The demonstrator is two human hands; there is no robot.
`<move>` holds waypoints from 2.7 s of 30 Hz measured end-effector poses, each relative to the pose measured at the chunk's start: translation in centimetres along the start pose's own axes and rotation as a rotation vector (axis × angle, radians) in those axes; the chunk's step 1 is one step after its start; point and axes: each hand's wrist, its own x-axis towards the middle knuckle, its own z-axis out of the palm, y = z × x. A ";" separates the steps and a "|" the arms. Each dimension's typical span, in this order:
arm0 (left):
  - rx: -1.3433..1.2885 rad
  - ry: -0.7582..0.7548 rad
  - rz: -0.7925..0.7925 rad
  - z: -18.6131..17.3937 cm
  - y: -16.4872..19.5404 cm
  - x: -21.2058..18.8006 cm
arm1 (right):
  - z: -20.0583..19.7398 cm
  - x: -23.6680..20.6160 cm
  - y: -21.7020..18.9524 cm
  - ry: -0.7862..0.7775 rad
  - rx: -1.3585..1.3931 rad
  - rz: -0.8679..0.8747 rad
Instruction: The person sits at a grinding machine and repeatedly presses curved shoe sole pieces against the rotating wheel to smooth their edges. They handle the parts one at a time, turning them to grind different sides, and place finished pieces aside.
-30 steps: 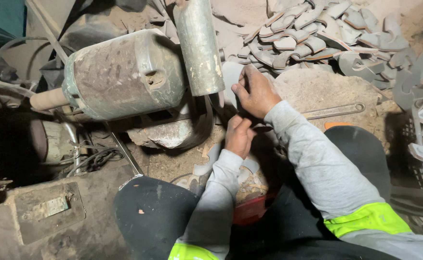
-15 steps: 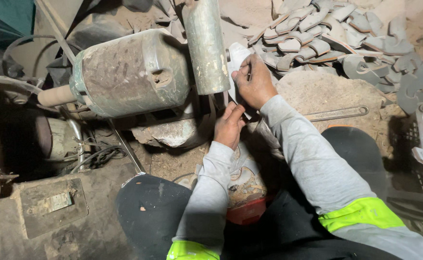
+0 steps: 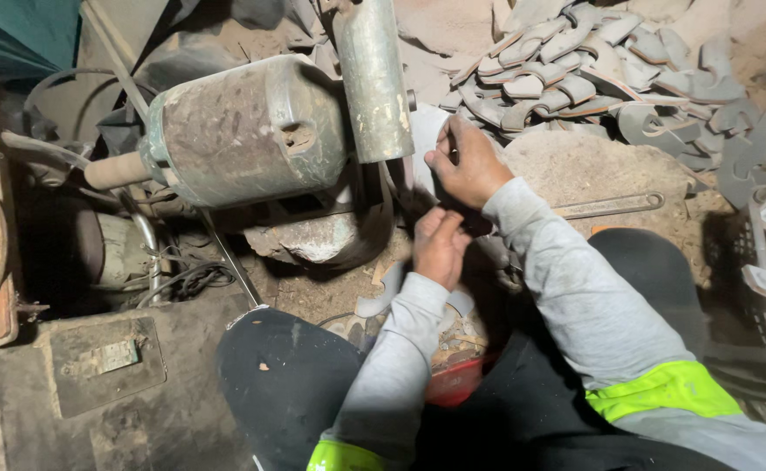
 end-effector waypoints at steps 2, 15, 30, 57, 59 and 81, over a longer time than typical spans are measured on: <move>-0.004 0.021 0.078 1.5 -1.6 -0.7 | -1.4 -0.3 -0.6 -0.058 -0.030 -0.042; 1.126 0.172 0.374 4.7 2.1 -5.7 | -7.9 -1.3 0.4 -0.319 -0.060 0.159; 0.839 0.042 0.037 0.6 8.3 -3.0 | -6.1 -1.7 -1.9 -0.758 0.036 -0.005; 0.472 -0.178 -0.212 2.5 10.3 -1.4 | -3.2 4.1 -0.9 -0.229 0.028 -0.014; 0.461 -0.157 -0.238 2.6 10.4 -1.2 | -3.1 4.3 -0.8 -0.222 -0.006 -0.003; 0.825 -0.134 -0.218 -0.1 4.1 -5.2 | -5.4 -0.5 -0.9 -0.605 0.005 -0.023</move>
